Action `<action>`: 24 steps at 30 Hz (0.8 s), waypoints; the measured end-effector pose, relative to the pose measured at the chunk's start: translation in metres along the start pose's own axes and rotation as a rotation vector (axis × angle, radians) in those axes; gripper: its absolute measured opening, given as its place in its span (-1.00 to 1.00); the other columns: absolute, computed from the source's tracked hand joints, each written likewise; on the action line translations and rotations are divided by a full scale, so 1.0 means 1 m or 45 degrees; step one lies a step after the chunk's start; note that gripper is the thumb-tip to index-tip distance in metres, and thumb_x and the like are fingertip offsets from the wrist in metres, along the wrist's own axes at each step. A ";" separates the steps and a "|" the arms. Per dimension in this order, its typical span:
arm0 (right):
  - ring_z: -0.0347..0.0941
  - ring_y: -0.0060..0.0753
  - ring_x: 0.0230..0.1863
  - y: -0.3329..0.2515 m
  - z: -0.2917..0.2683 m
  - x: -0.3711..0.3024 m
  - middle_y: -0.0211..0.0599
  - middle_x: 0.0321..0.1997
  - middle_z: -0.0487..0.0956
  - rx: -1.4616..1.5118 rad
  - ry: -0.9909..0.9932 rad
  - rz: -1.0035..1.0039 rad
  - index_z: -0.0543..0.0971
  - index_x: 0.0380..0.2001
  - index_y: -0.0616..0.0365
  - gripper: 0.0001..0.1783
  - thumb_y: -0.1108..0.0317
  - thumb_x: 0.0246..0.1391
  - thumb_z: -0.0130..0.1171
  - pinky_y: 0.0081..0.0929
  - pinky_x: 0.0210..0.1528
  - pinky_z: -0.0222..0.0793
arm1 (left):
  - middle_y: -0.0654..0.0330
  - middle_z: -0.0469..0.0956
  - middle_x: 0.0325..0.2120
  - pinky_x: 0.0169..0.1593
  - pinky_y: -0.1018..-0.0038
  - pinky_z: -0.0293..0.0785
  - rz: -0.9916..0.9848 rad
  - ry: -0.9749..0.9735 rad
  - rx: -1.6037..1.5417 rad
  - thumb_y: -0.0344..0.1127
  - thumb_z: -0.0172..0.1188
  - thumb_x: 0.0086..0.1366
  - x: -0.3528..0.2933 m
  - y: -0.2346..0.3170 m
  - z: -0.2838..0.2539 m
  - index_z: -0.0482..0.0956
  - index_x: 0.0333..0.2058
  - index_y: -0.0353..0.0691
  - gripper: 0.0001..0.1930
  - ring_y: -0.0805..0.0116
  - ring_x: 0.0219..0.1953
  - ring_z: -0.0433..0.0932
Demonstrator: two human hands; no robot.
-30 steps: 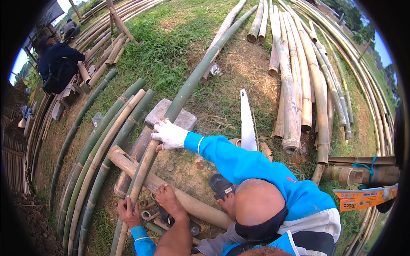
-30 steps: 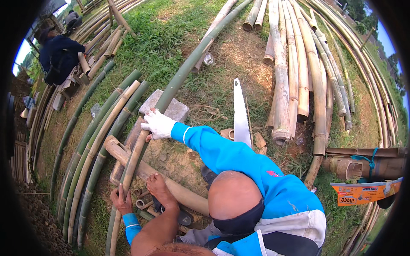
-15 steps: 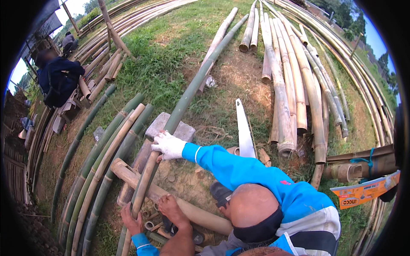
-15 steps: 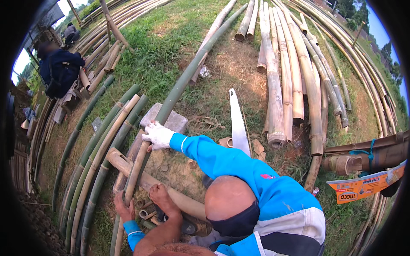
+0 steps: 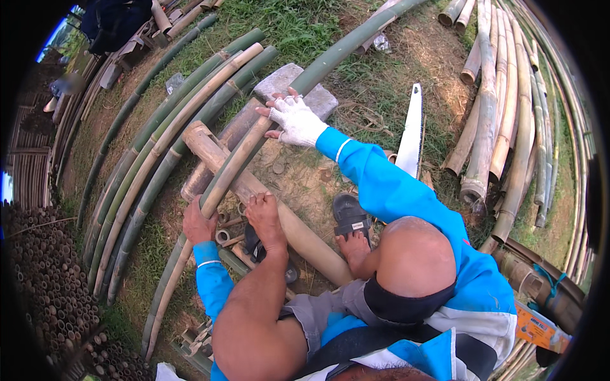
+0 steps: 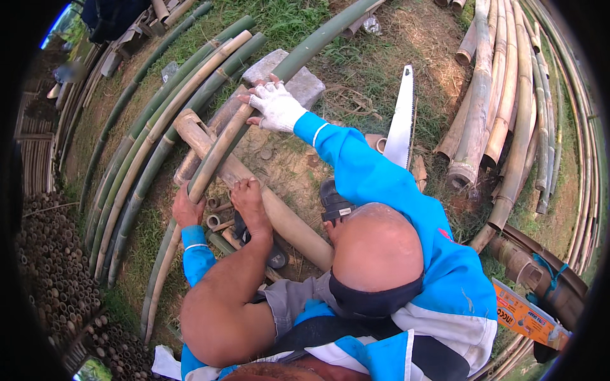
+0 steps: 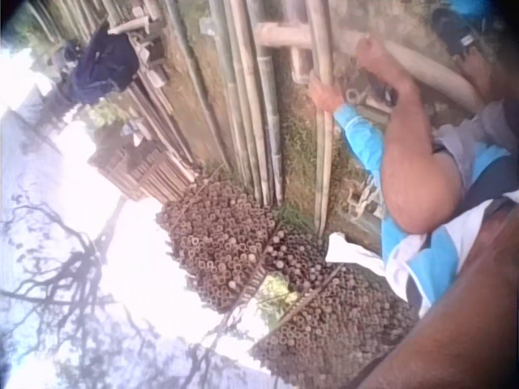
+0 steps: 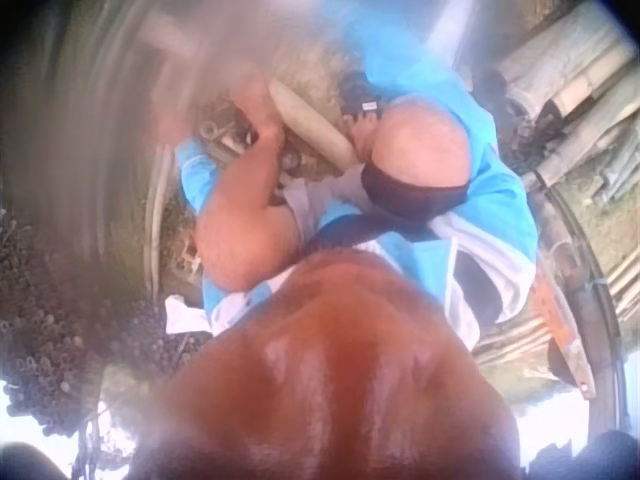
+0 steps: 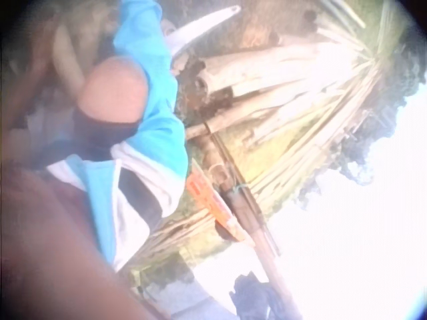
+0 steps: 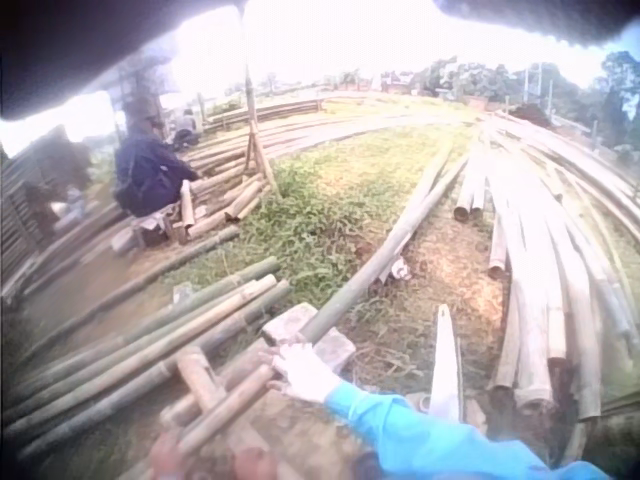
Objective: The person selects long bamboo poles from a pile, positions them on a wooden support, and uses a hand saw to cut them into shorter sections. The cut pieces are placed on the ground nearby.
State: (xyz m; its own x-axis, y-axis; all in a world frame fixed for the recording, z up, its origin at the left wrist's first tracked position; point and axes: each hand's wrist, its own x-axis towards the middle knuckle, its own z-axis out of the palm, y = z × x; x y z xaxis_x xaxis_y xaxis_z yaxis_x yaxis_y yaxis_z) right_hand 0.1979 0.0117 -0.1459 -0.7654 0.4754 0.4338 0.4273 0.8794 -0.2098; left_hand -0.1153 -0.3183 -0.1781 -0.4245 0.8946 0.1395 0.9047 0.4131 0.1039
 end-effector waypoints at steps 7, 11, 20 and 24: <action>0.17 0.11 0.60 -0.005 0.001 -0.019 -0.06 0.43 0.43 0.109 0.077 0.039 0.36 0.51 -0.18 -0.16 0.14 0.19 0.40 0.27 0.63 -0.03 | 0.03 0.63 0.19 0.29 0.07 0.49 -0.159 -0.075 -0.035 -0.14 0.68 -0.06 0.002 0.008 -0.008 0.50 0.37 0.03 -0.06 -0.12 0.20 0.56; 0.17 0.23 0.58 -0.001 0.002 -0.044 0.03 0.42 0.42 0.201 0.150 0.095 0.39 0.50 -0.17 -0.20 0.25 0.19 0.37 0.16 0.53 0.21 | 0.03 0.64 0.18 0.28 0.05 0.50 -0.195 -0.055 -0.156 -0.16 0.68 -0.07 0.005 0.033 -0.014 0.52 0.36 0.02 -0.06 -0.13 0.20 0.56; 0.24 0.26 0.52 -0.040 -0.018 -0.029 0.03 0.35 0.48 0.242 0.306 0.198 0.42 0.48 -0.10 -0.21 0.26 0.18 0.40 0.12 0.46 0.32 | 0.09 0.70 -0.06 0.11 0.09 0.59 -0.087 0.099 -0.041 -0.21 0.64 -0.01 0.004 0.040 -0.027 0.61 0.18 -0.03 -0.29 -0.03 0.01 0.66; 0.23 0.27 0.53 -0.063 -0.017 -0.003 -0.02 0.35 0.49 0.252 0.212 -0.101 0.42 0.46 -0.08 -0.22 0.26 0.15 0.40 0.20 0.50 0.26 | 0.03 0.63 0.18 0.32 0.06 0.47 -0.252 -0.087 -0.160 -0.15 0.69 -0.09 0.000 0.029 -0.021 0.53 0.34 0.00 -0.07 -0.09 0.25 0.53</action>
State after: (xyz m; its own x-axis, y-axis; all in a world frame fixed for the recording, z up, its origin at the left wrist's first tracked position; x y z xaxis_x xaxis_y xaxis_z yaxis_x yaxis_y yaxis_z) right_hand 0.1816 -0.0451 -0.1188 -0.6960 0.4085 0.5905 0.2540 0.9093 -0.3297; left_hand -0.0902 -0.3098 -0.1543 -0.5856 0.8097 0.0380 0.7911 0.5607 0.2446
